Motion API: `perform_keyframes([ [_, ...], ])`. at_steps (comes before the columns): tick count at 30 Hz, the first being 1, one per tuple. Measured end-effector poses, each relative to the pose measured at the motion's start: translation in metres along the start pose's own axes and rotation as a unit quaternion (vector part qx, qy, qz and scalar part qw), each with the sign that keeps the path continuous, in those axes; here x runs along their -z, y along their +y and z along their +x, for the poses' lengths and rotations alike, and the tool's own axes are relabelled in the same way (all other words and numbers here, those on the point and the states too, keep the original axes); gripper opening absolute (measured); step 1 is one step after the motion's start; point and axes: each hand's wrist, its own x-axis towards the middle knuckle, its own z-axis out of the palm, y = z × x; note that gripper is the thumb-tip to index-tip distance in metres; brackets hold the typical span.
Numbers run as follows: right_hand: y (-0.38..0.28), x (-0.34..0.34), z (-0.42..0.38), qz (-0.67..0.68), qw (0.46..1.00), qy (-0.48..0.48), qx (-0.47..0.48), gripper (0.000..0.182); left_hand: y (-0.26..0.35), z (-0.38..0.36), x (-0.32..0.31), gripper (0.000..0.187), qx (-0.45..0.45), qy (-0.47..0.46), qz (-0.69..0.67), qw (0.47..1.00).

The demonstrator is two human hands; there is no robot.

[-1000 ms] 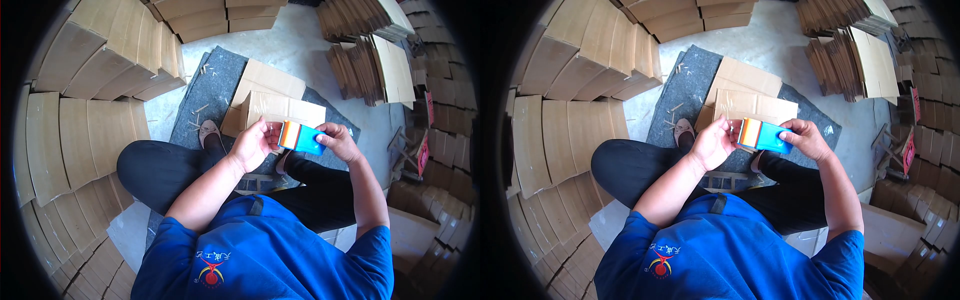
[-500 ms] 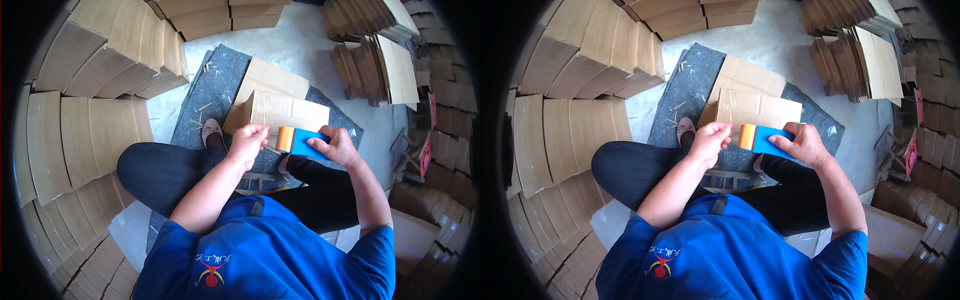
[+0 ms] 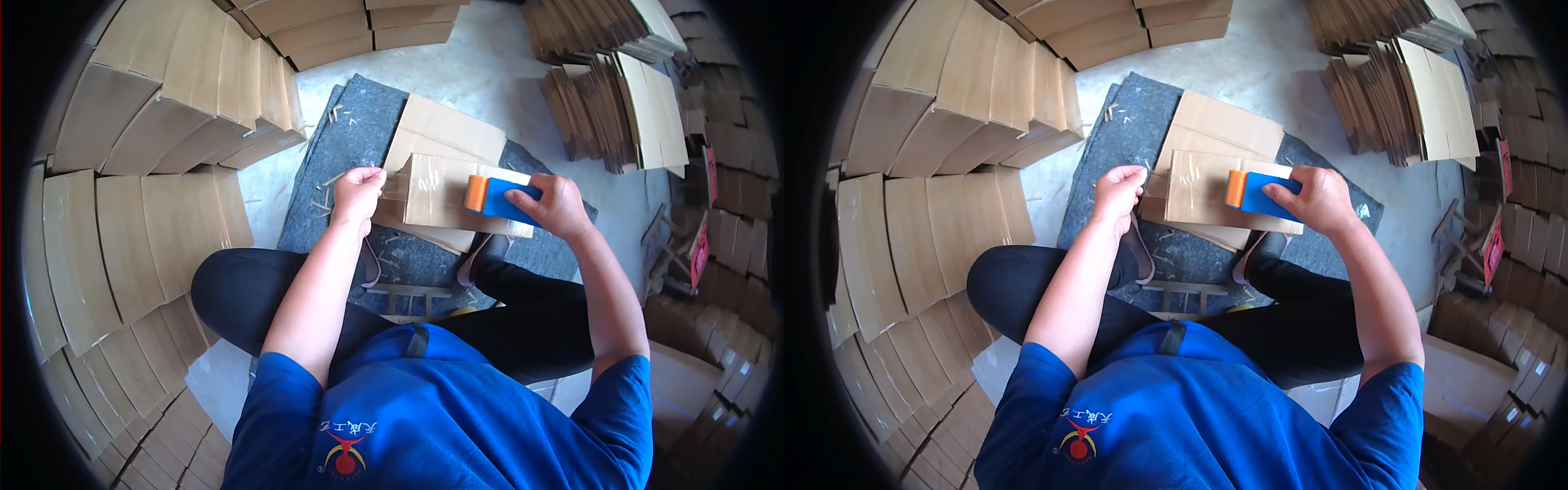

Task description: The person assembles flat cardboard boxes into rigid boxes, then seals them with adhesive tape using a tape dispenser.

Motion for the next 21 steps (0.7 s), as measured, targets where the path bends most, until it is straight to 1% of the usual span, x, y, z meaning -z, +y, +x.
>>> perform_keyframes([
  [6, 0.001, -0.008, 0.007, -0.028, 1.000, -0.008, -0.004, 0.051, -0.015, 0.012, -0.007, 0.020, 0.018, 0.002, 0.004, 1.000],
  [8, 0.000, -0.010, 0.008, -0.044, 0.999, -0.009, 0.002, 0.051, -0.024, 0.016, -0.011, 0.020, 0.041, -0.003, -0.016, 0.999],
  [9, -0.001, -0.012, 0.008, -0.049, 0.999, 0.000, 0.009, 0.051, -0.032, 0.021, -0.014, 0.020, 0.072, -0.008, -0.042, 0.997],
  [11, -0.003, -0.014, 0.008, -0.053, 0.998, 0.009, 0.016, 0.050, -0.068, 0.042, -0.021, 0.023, 0.092, -0.057, -0.182, 0.977],
  [12, -0.005, -0.015, 0.008, -0.061, 0.998, 0.008, 0.011, 0.050, -0.064, 0.034, -0.032, 0.022, 0.124, -0.042, -0.237, 0.962],
  [13, -0.006, -0.015, 0.008, -0.068, 0.998, 0.008, 0.006, 0.050, -0.073, 0.037, -0.036, 0.044, 0.114, -0.068, -0.252, 0.958],
  [14, -0.005, -0.016, 0.008, -0.068, 0.998, 0.008, 0.006, 0.050, -0.074, 0.037, -0.038, 0.044, 0.114, -0.068, -0.252, 0.959],
  [16, -0.002, -0.017, 0.008, -0.078, 0.997, 0.018, 0.018, 0.050, -0.063, 0.031, -0.039, 0.068, 0.152, 0.073, -0.107, 0.980],
  [17, -0.001, -0.018, 0.007, -0.077, 0.997, 0.021, 0.020, 0.050, -0.058, 0.028, -0.029, 0.084, 0.223, 0.118, 0.048, 0.966],
  [18, 0.001, -0.019, 0.008, -0.084, 0.996, 0.024, 0.023, 0.050, -0.089, 0.045, -0.016, 0.077, 0.186, 0.155, -0.008, 0.970],
  [19, 0.003, -0.020, 0.008, -0.091, 0.995, 0.026, 0.025, 0.050, -0.089, 0.039, -0.011, 0.070, 0.148, 0.190, -0.061, 0.969],
  [20, 0.003, -0.022, 0.007, -0.087, 0.996, 0.025, 0.023, 0.050, -0.093, 0.030, -0.014, 0.046, 0.098, 0.260, -0.042, 0.960],
  [21, 0.004, -0.023, 0.006, -0.075, 0.997, 0.024, 0.020, 0.050, -0.093, 0.023, -0.017, 0.033, 0.005, 0.231, -0.005, 0.973],
])
